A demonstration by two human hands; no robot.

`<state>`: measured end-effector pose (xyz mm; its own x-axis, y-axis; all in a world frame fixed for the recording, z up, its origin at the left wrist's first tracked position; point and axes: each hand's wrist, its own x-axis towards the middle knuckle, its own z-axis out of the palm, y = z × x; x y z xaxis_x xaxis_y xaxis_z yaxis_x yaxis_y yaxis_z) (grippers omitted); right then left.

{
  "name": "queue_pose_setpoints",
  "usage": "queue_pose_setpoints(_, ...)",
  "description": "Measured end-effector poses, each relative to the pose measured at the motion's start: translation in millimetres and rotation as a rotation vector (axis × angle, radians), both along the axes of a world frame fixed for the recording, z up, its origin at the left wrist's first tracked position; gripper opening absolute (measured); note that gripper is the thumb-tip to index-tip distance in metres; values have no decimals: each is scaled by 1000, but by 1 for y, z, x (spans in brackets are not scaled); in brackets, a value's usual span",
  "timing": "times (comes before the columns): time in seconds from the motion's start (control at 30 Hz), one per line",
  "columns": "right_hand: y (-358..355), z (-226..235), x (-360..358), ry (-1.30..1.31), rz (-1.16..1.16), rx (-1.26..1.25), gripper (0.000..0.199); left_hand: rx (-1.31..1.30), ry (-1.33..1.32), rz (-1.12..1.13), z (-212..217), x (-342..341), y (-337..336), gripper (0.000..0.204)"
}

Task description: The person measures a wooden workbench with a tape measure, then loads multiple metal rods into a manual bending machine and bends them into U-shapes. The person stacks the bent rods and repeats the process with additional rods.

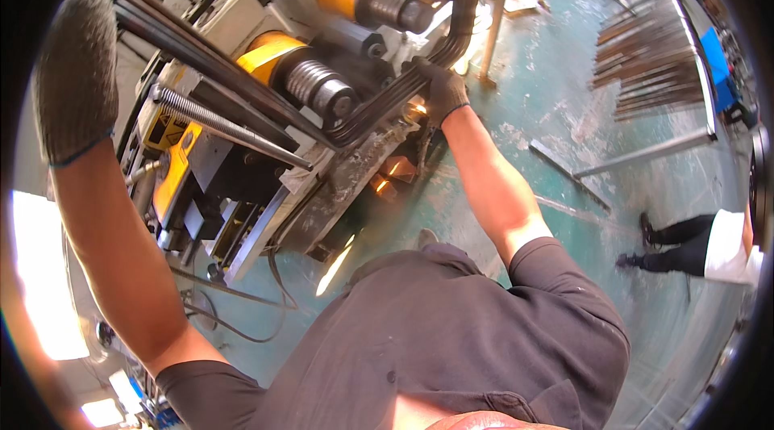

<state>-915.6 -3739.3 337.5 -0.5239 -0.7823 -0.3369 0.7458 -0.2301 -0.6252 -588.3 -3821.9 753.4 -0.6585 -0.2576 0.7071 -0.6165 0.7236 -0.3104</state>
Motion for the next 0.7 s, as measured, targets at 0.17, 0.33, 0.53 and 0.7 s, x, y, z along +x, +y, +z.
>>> queue_pose_setpoints(0.17, 73, -19, 24, -100, -86, -23, 20, 237, 208, -138, -33, -1, 54, 32)
queue_pose_setpoints(0.33, 165, -25, 18, -157, -244, -147, 26, 313, 208, -311, -62, 17, 134, 30)
queue_pose_setpoints(0.53, 274, -35, 23, 507, -469, 219, 25, 953, 737, -623, -110, 21, 194, 36)
queue_pose_setpoints(0.7, 351, -43, 53, 648, -554, 366, 19, 1018, 830, -626, -156, 32, 225, 33)
